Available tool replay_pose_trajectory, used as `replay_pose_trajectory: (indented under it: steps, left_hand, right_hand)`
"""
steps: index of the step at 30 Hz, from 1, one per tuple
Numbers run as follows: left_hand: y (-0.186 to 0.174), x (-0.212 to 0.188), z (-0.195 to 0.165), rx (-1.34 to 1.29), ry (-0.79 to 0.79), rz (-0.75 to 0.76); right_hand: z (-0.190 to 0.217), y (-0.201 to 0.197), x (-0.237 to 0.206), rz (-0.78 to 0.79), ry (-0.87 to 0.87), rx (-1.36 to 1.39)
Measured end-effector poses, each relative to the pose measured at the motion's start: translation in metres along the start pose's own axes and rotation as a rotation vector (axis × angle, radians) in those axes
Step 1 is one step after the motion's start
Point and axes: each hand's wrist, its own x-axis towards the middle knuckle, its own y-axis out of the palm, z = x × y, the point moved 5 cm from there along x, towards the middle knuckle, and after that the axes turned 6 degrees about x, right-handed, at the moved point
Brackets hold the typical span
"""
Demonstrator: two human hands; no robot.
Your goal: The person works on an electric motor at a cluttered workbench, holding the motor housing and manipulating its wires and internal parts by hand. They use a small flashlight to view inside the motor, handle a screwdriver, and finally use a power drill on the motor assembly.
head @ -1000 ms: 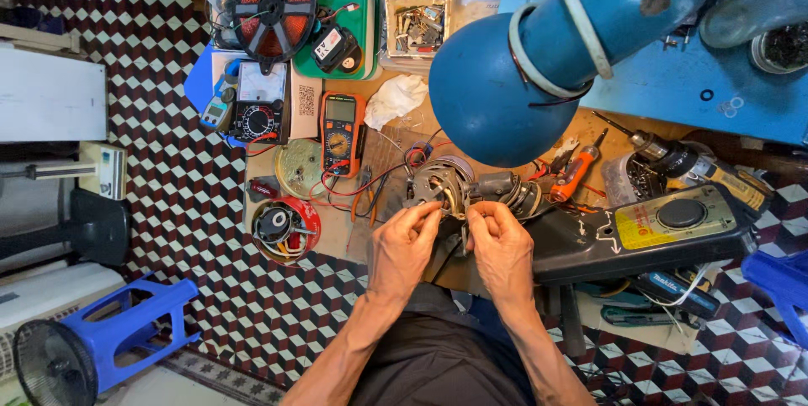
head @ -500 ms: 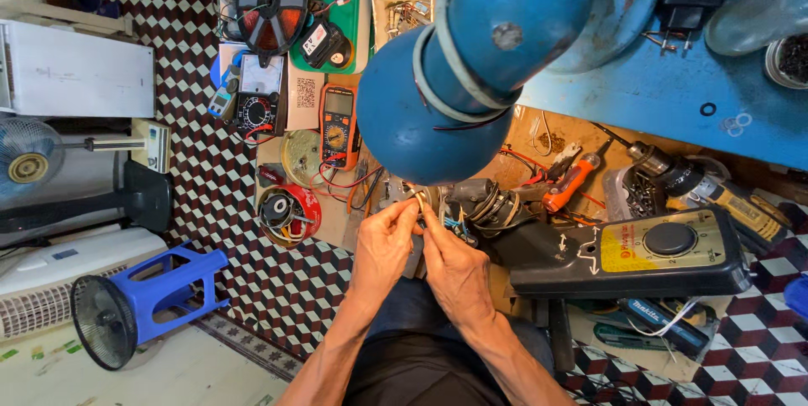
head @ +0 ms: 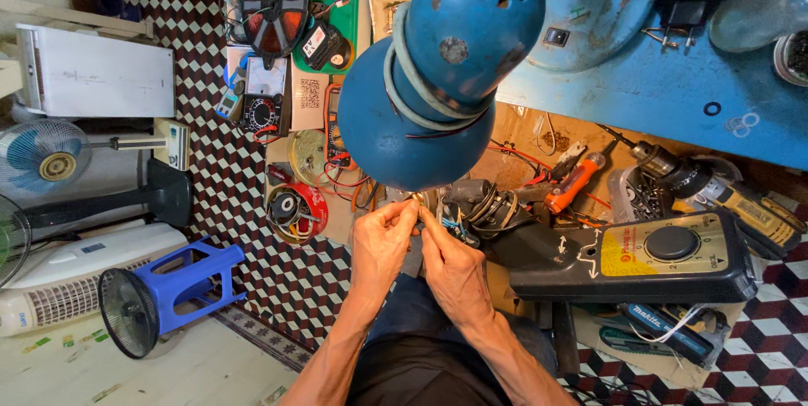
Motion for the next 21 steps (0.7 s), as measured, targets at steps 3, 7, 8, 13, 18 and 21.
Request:
replay_pose_trajectory:
  steps: [3, 7, 8, 13, 18, 21]
  left_hand:
    - [-0.001, -0.001, -0.004, 0.025, 0.0, -0.007]
    - [-0.001, 0.0, -0.005, -0.061, 0.046, 0.001]
    - [-0.002, 0.0, -0.004, -0.053, 0.038, -0.002]
    - [-0.008, -0.007, -0.004, 0.086, 0.114, -0.022]
    - [-0.021, -0.016, -0.008, 0.056, 0.27, 0.026]
    - [-0.039, -0.015, 0.004, -0.041, 0.164, 0.089]
  right_hand:
    - [-0.004, 0.0, 0.001, 0.037, 0.179, 0.062]
    - [0.001, 0.0, 0.001, 0.014, 0.127, 0.052]
    - [0.002, 0.001, 0.0, 0.009, 0.113, 0.056]
    - [-0.002, 0.008, -0.005, -0.031, 0.152, 0.052]
    - [-0.007, 0.011, -0.013, -0.042, 0.326, 0.076]
    - [0.0, 0.002, -0.015, -0.126, 0.282, 0.084]
